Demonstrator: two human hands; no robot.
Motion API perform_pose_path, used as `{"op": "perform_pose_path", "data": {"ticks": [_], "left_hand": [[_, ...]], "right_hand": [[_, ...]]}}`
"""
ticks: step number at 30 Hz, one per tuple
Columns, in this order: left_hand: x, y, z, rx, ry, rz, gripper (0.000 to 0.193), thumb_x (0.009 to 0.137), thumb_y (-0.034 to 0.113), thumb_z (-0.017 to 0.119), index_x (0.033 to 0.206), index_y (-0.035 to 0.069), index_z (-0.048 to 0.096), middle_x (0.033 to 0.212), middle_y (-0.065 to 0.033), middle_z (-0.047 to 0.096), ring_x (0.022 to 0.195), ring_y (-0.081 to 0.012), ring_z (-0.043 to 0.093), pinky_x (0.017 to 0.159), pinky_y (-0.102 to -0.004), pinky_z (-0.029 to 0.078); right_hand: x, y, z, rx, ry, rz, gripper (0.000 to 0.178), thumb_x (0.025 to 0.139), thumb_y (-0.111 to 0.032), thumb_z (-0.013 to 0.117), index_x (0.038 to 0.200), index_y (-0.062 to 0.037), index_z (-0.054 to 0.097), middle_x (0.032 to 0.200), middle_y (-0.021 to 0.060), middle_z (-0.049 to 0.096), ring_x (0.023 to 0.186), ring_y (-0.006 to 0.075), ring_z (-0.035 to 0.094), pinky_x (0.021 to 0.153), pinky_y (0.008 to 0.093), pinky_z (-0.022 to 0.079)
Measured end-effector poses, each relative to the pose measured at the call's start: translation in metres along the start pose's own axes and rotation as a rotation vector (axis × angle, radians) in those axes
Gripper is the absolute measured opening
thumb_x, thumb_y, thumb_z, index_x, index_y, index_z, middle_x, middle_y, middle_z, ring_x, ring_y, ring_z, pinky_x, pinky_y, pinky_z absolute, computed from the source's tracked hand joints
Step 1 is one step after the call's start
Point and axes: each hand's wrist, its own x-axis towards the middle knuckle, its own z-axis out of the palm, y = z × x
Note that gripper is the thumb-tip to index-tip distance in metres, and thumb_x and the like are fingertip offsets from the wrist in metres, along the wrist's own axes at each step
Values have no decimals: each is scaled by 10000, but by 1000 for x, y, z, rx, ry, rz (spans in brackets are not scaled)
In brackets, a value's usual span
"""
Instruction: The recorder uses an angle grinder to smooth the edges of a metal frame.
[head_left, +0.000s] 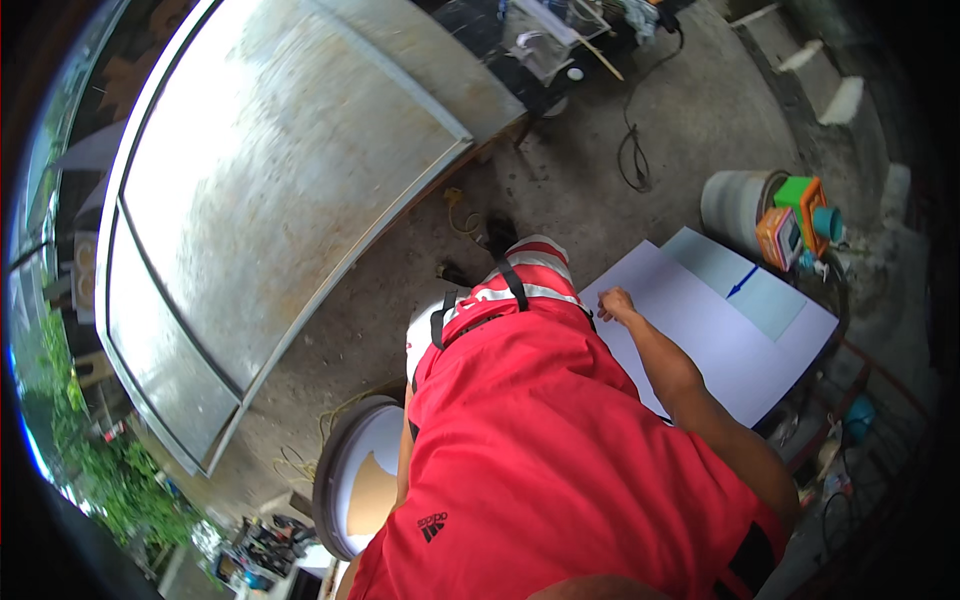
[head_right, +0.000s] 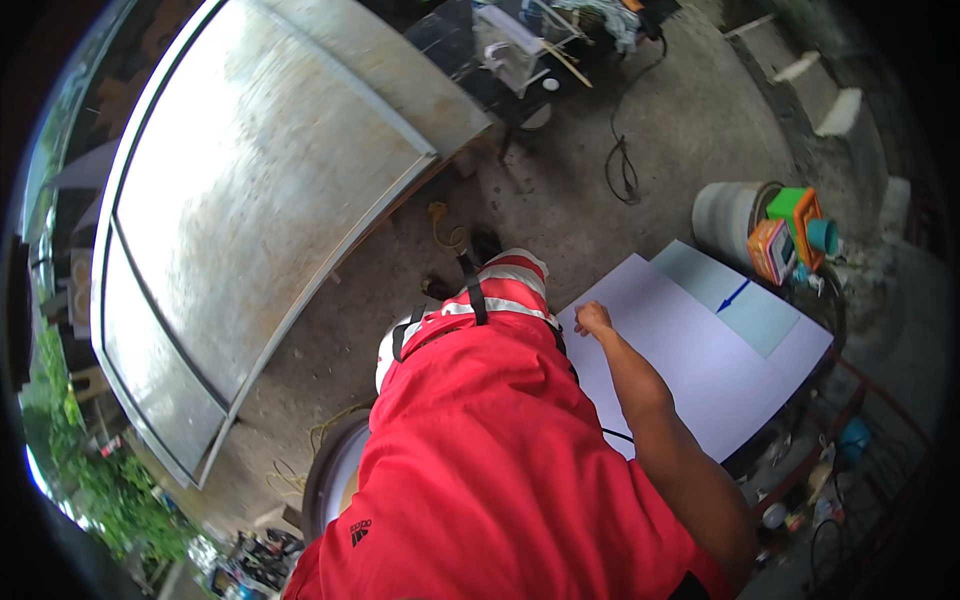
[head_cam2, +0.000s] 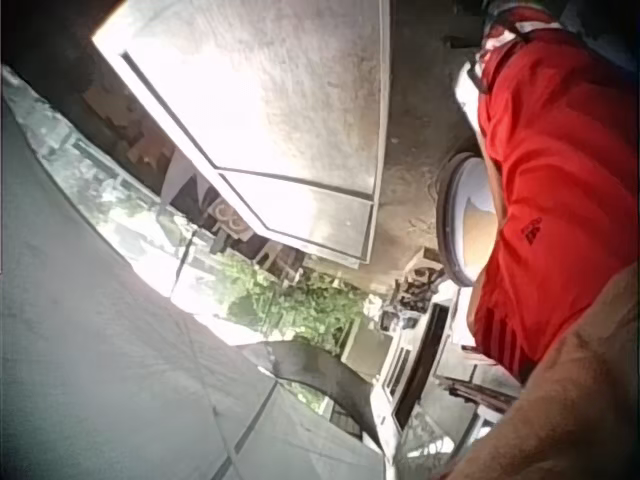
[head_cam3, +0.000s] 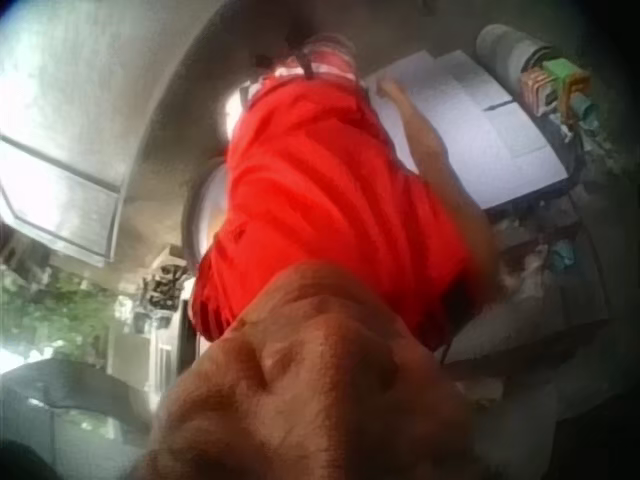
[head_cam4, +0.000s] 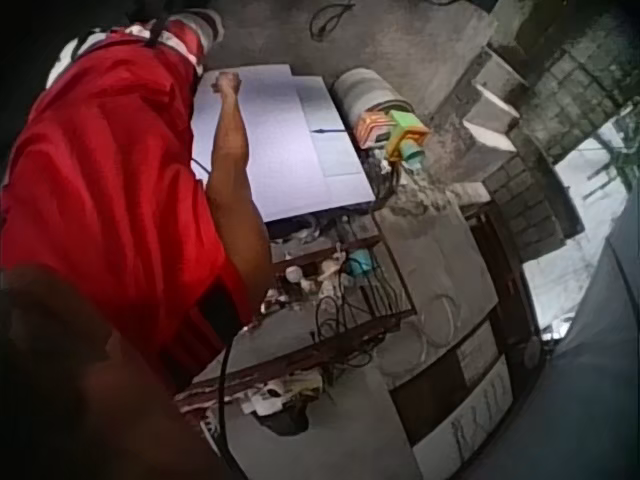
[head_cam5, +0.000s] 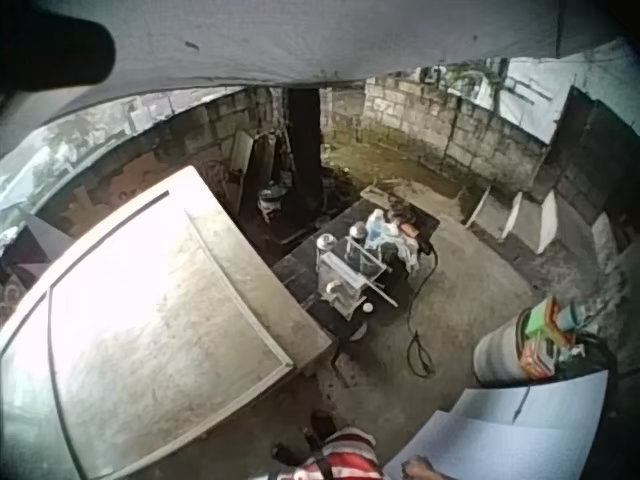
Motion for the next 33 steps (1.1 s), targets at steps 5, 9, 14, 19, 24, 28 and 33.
{"op": "perform_pose_path", "data": {"ticks": [5, 9, 14, 19, 24, 28, 33], "left_hand": [[-9, 62, 17, -264, -246, -73, 512, 1009, 484, 466, 1235, 53, 625, 1242, -112, 656, 1117, -267, 626, 975, -415, 487], [25, 123, 29, 225, -212, -72, 546, 1003, 497, 490, 1234, 23, 631, 1246, -129, 662, 1111, -257, 639, 950, -390, 490], [52, 163, 76, 861, -267, 537, 479, 968, 382, 578, 1217, -23, 637, 1151, -157, 701, 989, -233, 685, 857, -365, 520], [52, 189, 125, 1031, -365, 649, 337, 888, 169, 647, 1161, -28, 667, 935, -170, 743, 791, -220, 732, 734, -323, 560], [51, 178, 145, 1212, -133, 845, 459, 900, 427, 639, 751, 2, 726, 594, -193, 617, 564, -280, 669, 613, -417, 505], [53, 151, 132, 1151, -21, 682, 391, 904, 354, 573, 763, 26, 733, 726, -212, 685, 724, -344, 708, 706, -443, 529], [40, 67, 142, 767, 98, 475, 320, 800, 243, 630, 1017, 36, 741, 929, -214, 724, 917, -353, 710, 843, -405, 539]], "right_hand": [[-35, 24, 11, 123, 68, -136, 217, 845, -139, 590, 840, 46, 705, 685, 163, 711, 553, 247, 689, 582, 364, 567], [-49, 24, 30, 290, 116, -207, 164, 831, -131, 614, 886, -17, 718, 751, 126, 710, 626, 222, 695, 567, 351, 554], [-74, 46, 64, 465, 143, -78, 199, 866, -156, 569, 936, -31, 708, 806, 122, 696, 660, 208, 689, 560, 337, 551], [-80, 94, 111, 512, 174, -146, 237, 896, -157, 559, 1004, 2, 696, 901, 134, 698, 793, 243, 695, 630, 371, 565], [-77, 134, 137, 435, 130, -148, 232, 882, -172, 579, 969, 7, 699, 824, 126, 701, 705, 234, 696, 584, 356, 558], [-77, 144, 103, 280, 21, -133, 230, 885, -164, 575, 990, 2, 695, 839, 119, 702, 711, 232, 692, 572, 346, 550], [-48, 148, -8, 2, -79, -204, 229, 890, -154, 570, 1015, -3, 689, 858, 110, 703, 717, 230, 687, 557, 333, 540]]}}
